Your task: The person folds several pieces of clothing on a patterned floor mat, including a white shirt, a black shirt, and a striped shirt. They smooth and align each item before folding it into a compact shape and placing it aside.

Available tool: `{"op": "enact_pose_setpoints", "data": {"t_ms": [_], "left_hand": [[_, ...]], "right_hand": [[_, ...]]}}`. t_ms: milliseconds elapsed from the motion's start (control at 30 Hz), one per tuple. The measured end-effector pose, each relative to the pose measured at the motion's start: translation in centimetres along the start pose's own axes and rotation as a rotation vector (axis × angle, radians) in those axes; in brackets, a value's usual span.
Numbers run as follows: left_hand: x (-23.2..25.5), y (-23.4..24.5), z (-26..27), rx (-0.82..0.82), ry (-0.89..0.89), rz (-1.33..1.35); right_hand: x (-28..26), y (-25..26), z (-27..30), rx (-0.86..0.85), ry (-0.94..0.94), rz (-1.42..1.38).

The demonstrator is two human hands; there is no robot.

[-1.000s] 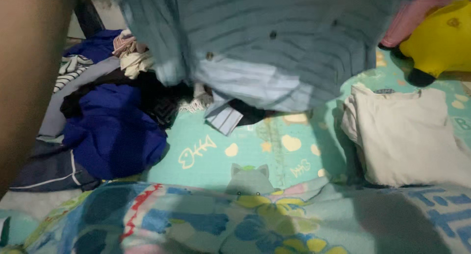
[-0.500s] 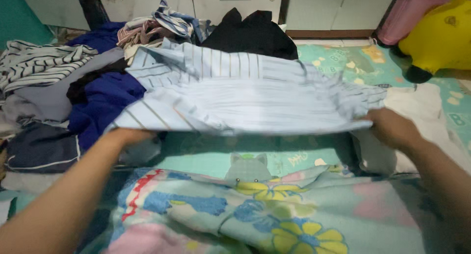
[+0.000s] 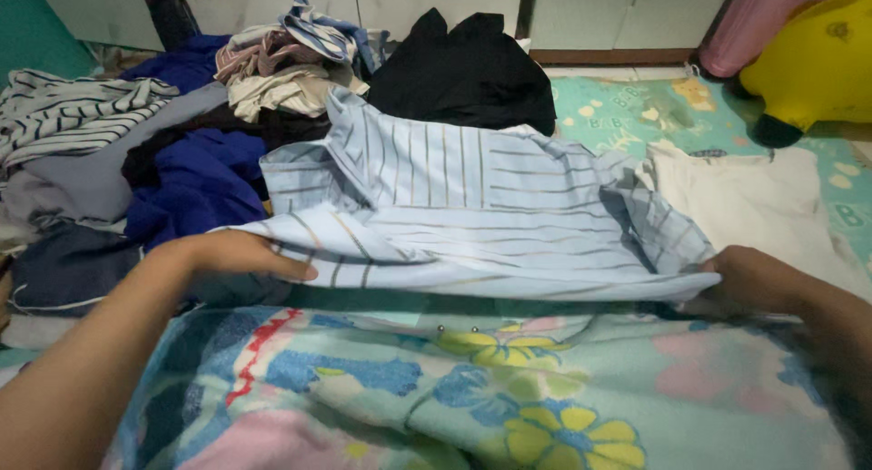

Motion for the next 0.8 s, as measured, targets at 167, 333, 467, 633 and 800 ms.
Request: {"op": "enact_pose_setpoints", "data": {"t_ms": [167,333,467,633,800], "left_hand": [[-0.1,0.4,0.1,-0.049,0.01,-0.106],[-3.3,2.3,-5.1,0.115,-0.078,-0.098],[-7.1,3.1,-12.2,0.341,-0.127,0.201],[-12.5,3.2,-19.6,0.578,-0.063,0.329],[-14.3,2.2,-22.9,0.677,0.025,-0.025]], "right_hand": [[2.4,-1.2,-2.2,-0.109,0.045,-0.202],[2.6,-0.6,-4.2,-0.109,0.045,-0.385],[3.0,-0.5,-8.5,0.121,-0.095,-0.636],[3.8,-0.9,-15.8,0.39,-0.129,-0.514],[3.6,-1.1,-19.0,0.4,-0.051,-0.227]]}}
Point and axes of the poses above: each hand's wrist, its own z-axis away from the middle knuckle, its own y-axis out of the back of the hand, x = y × z, the point moved 3 cm from there along -z, towards the middle knuckle, and after that the axes turned 5 degrees about z, right-handed, at the moved point
